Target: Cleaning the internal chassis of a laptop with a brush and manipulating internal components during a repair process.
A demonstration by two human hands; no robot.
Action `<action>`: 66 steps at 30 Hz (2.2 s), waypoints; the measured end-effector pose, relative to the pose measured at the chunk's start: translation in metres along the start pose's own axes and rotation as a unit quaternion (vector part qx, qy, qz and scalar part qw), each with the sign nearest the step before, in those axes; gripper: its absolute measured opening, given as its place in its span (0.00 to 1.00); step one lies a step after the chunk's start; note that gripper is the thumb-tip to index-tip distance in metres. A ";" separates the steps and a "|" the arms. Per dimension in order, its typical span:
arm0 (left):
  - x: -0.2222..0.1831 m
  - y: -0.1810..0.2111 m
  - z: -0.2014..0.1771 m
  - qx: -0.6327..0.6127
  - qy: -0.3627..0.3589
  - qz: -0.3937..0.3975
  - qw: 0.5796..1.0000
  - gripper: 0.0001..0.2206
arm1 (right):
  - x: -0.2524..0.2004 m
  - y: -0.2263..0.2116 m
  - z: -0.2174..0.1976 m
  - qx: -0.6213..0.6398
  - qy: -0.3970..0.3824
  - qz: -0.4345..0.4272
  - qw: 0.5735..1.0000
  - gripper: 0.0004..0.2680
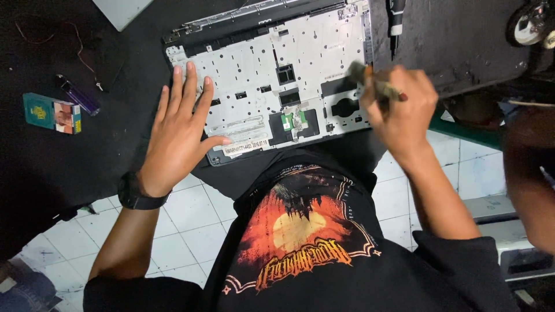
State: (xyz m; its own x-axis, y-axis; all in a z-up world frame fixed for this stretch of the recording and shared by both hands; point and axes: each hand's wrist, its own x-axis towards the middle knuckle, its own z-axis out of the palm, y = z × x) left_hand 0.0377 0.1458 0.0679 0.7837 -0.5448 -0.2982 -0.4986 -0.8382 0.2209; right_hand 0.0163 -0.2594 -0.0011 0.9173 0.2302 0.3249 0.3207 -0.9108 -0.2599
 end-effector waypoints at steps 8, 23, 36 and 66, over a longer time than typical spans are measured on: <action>0.000 0.001 0.001 -0.008 -0.006 -0.010 1.000 0.50 | 0.005 -0.047 -0.008 -0.005 -0.021 -0.131 0.991 0.08; -0.004 -0.004 0.008 -0.019 -0.001 -0.019 1.000 0.52 | 0.065 -0.046 -0.013 0.008 -0.066 -0.143 0.987 0.07; -0.007 -0.008 0.022 -0.003 0.035 -0.014 0.999 0.54 | 0.072 -0.094 0.014 -0.015 -0.099 -0.238 0.966 0.09; -0.008 -0.017 0.013 -0.013 -0.020 -0.014 1.000 0.67 | 0.107 -0.166 0.049 0.317 -0.148 -0.260 0.900 0.07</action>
State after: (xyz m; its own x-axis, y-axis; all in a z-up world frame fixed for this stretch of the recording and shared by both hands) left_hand 0.0352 0.1643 0.0546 0.7819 -0.5215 -0.3415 -0.4655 -0.8529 0.2365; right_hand 0.0725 -0.0665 0.0321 0.5962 0.7358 0.3211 0.7097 -0.2961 -0.6393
